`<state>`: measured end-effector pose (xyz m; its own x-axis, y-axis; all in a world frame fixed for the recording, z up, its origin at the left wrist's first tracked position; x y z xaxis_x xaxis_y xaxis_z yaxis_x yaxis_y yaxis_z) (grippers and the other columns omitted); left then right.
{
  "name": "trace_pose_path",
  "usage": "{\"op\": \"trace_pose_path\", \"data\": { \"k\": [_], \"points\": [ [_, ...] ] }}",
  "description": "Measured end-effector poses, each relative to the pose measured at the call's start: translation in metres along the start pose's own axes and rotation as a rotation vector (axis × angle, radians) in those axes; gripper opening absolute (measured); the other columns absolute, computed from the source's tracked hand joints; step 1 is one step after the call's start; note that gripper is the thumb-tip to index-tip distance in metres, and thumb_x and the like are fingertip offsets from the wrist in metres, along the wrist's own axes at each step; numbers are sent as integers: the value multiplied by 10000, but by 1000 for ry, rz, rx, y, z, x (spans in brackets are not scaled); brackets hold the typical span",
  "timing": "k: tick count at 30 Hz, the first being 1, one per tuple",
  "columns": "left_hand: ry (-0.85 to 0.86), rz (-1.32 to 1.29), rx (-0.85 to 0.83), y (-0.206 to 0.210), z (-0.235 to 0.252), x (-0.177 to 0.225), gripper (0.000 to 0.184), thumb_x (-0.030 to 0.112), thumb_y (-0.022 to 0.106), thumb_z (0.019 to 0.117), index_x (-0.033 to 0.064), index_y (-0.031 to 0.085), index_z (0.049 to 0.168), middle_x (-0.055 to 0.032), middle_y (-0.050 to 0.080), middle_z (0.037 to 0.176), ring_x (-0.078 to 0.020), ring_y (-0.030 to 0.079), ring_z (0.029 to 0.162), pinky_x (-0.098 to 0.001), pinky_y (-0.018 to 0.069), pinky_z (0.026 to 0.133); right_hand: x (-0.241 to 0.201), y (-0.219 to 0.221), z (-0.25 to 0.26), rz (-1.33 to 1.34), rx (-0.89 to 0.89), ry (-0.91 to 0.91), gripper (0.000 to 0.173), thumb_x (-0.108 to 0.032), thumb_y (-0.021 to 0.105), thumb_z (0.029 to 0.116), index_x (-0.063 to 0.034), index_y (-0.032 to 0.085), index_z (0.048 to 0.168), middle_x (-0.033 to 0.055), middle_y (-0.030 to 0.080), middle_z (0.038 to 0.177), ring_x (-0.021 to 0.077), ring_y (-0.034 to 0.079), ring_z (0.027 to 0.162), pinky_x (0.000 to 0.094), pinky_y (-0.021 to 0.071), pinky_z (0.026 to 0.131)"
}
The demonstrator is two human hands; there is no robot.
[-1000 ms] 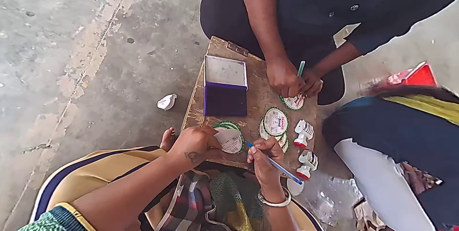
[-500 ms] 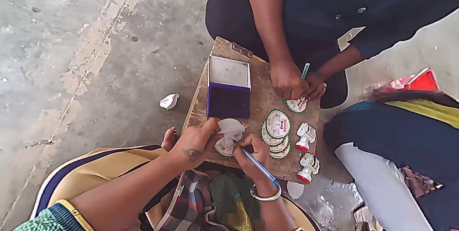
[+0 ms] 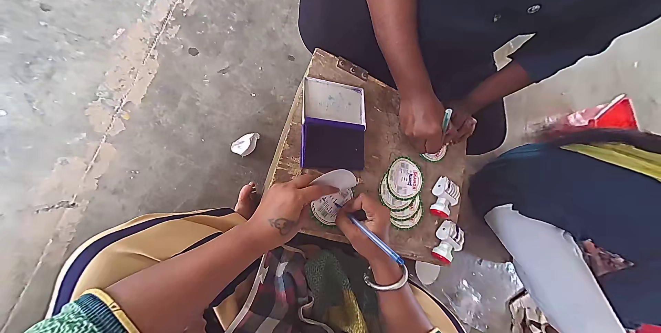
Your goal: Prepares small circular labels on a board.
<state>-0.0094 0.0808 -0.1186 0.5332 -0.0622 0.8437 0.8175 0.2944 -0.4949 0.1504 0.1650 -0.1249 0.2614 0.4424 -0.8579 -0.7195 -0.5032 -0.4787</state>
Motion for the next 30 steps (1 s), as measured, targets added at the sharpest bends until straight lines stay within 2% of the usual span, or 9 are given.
{"op": "trace_pose_path", "data": {
  "k": [3,5,8,12,16,21,26,30],
  "points": [
    [4,41,5,3,-1,-2,309,59,552,943,60,747,1184,-166,721,956,-286,712,761,-427,574,657,0,0,1,10,8,-2,87,-64,689,789,-50,607,763,-34,669,738,-78,613,694,85,499,635],
    [-5,41,-23,5,-2,-2,324,104,655,906,53,733,1216,-185,718,990,-317,718,792,-467,578,674,0,2,0,-5,-4,3,95,-74,703,788,-41,620,755,-25,671,725,-81,594,661,81,477,601],
    [-12,50,-71,6,-1,-1,401,99,720,865,60,710,1264,-196,713,1044,-343,720,839,-507,579,708,-1,2,1,-23,5,20,92,-74,701,787,-36,623,757,-27,669,717,-86,590,646,79,478,592],
    [-13,64,-62,6,-1,-1,421,102,729,862,57,701,1279,-203,709,1069,-350,724,850,-503,585,717,0,3,0,-3,6,29,93,-70,713,780,-35,633,748,-23,677,717,-80,599,651,84,483,592],
    [10,75,-44,6,-1,-1,429,106,728,854,51,698,1279,-206,709,1045,-348,722,828,-492,585,701,-1,1,2,40,25,8,78,-58,710,788,-35,636,776,-32,697,751,-87,620,689,86,510,635],
    [27,87,-40,7,-2,-1,415,110,722,851,49,708,1262,-188,706,1008,-326,716,800,-465,582,676,-3,3,3,-37,12,36,97,-84,712,796,-22,644,768,-22,672,714,-89,580,640,76,469,600],
    [24,74,-39,7,-2,-2,421,105,719,857,48,699,1274,-199,714,1052,-345,727,833,-488,588,698,-2,4,3,-15,19,58,107,-87,712,804,-27,638,755,-17,677,717,-79,585,634,85,470,584],
    [18,82,-32,6,-1,-2,433,103,723,848,41,698,1276,-202,710,1039,-343,723,816,-483,586,685,-1,3,5,4,52,39,89,-62,711,807,-22,639,776,-19,698,754,-83,620,687,85,505,633]
  ]
}}
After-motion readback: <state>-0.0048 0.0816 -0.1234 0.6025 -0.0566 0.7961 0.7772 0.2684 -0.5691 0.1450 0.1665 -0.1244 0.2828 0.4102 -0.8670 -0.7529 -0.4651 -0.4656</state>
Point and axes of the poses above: each hand's wrist, its own z-axis towards the middle knuckle, its own y-axis out of the palm, x = y × z, the point moved 5 cm from there along z, towards the middle knuckle
